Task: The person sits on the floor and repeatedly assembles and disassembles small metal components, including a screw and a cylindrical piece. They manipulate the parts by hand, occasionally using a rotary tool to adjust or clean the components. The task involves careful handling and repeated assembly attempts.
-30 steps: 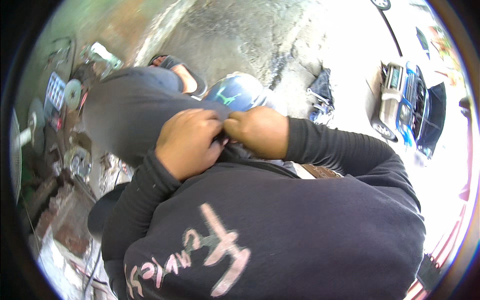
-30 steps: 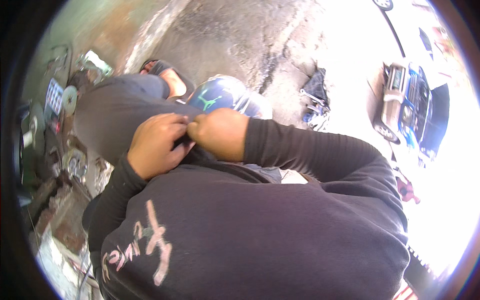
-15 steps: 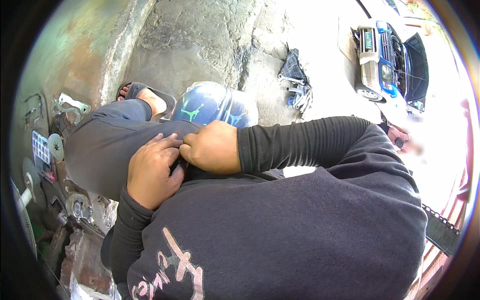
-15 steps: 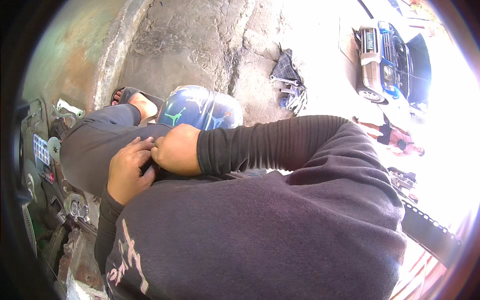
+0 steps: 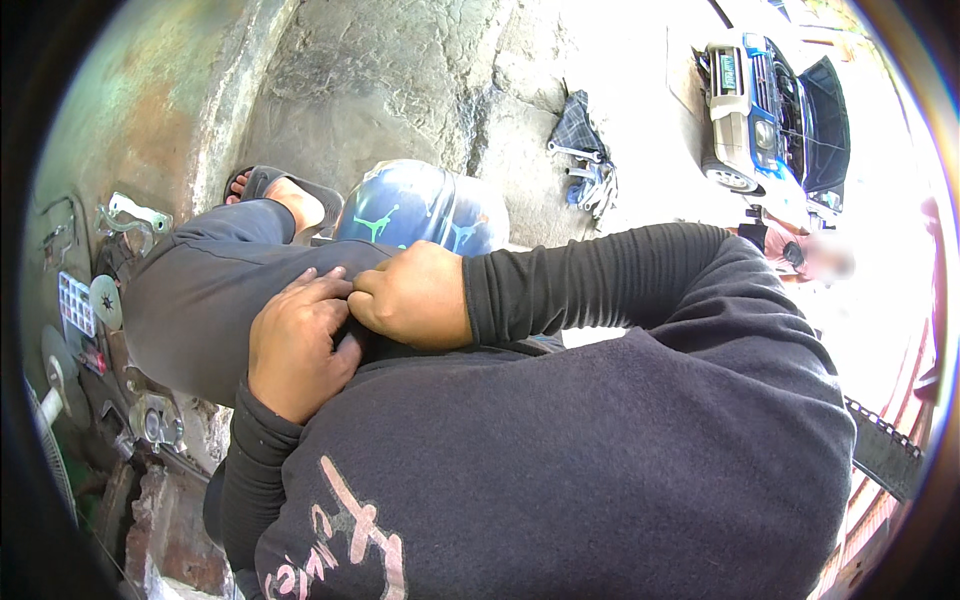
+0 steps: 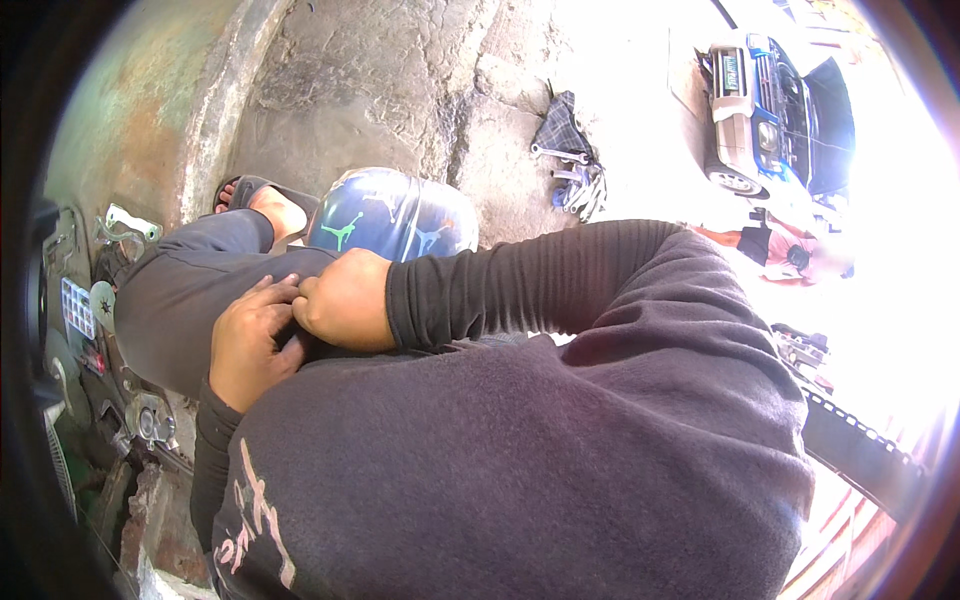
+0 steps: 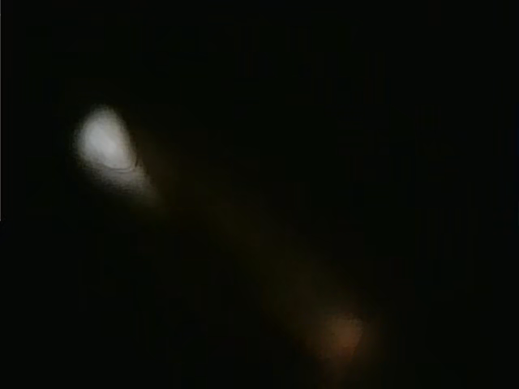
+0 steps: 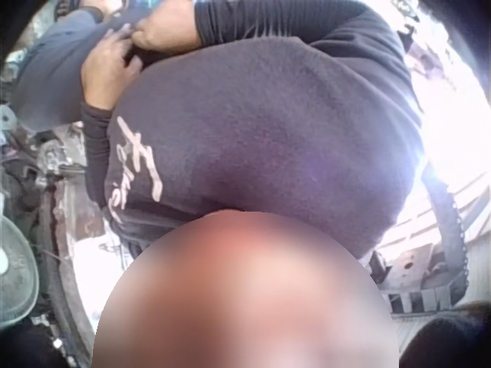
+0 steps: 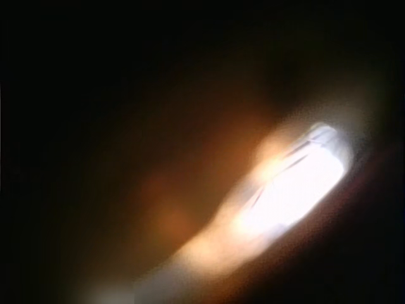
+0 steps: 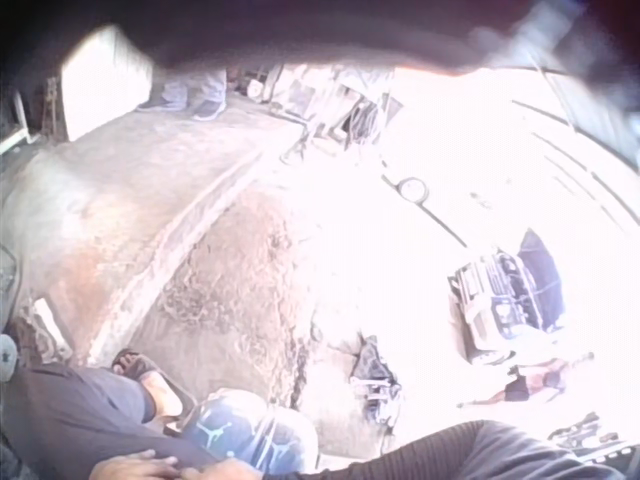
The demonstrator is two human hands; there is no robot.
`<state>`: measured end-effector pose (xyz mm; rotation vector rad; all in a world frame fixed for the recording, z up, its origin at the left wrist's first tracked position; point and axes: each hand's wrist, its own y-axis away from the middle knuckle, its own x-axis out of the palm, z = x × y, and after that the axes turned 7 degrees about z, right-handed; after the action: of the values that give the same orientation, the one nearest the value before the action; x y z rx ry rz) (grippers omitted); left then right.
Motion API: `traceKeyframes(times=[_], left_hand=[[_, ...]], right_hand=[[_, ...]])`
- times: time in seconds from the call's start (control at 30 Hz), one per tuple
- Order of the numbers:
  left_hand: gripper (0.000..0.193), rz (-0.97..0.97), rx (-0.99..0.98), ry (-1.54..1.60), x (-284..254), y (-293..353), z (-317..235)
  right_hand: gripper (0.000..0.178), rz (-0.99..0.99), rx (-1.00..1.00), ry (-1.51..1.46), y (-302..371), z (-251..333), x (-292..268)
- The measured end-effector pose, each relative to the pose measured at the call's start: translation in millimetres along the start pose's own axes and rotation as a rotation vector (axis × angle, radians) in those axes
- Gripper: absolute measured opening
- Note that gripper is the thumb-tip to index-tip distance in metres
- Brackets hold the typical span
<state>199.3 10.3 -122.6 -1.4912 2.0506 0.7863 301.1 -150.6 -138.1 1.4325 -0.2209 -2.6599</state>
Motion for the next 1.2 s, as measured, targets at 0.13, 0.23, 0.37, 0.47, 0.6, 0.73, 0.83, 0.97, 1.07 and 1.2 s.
traceKeyframes(times=[0.13, 0.23, 0.37, 0.47, 0.6, 0.73, 0.83, 0.97, 1.07, 1.2], left_hand=[[0.018, -0.012, 0.008, 0.000, 0.5, -0.4, 1.0], [0.016, -0.025, -0.010, 0.036, 0.8, -1.8, 0.8], [0.015, -0.033, -0.025, 0.041, -0.3, -2.2, 0.5], [0.014, -0.021, -0.038, 0.049, -0.1, -1.5, 0.4], [0.014, -0.048, -0.080, 0.109, 0.9, -0.8, -0.2], [0.015, -0.048, -0.107, 0.135, -0.1, -1.3, -2.0], [0.016, -0.012, -0.124, 0.078, -1.7, -1.6, -3.0], [0.017, -0.025, -0.091, 0.063, 0.0, -1.9, -1.8], [0.016, -0.025, -0.078, 0.042, 2.9, -2.2, 1.5], [0.014, -0.055, -0.069, 0.049, 6.7, -0.2, 4.3]], right_hand=[[0.015, 0.038, 0.010, -0.028, -0.3, -0.4, -4.4], [0.018, 0.144, 0.020, -0.101, -1.8, -6.8, -12.9], [0.021, 0.116, 0.021, -0.213, -3.7, -15.8, -22.9], [0.022, 0.110, 0.034, -0.252, -1.8, -15.0, -24.7], [0.023, 0.096, 0.039, -0.250, -2.2, -11.4, -25.0], [0.021, 0.124, 0.079, -0.281, -3.7, -9.2, -29.0], [0.020, 0.198, 0.149, -0.314, -3.5, -10.8, -33.8], [0.021, 0.265, 0.171, -0.338, -6.6, -13.8, -35.3], [0.021, 0.344, 0.169, -0.276, -13.6, -13.1, -32.3], [0.020, 0.434, 0.216, -0.283, -21.3, -11.5, -31.0]])
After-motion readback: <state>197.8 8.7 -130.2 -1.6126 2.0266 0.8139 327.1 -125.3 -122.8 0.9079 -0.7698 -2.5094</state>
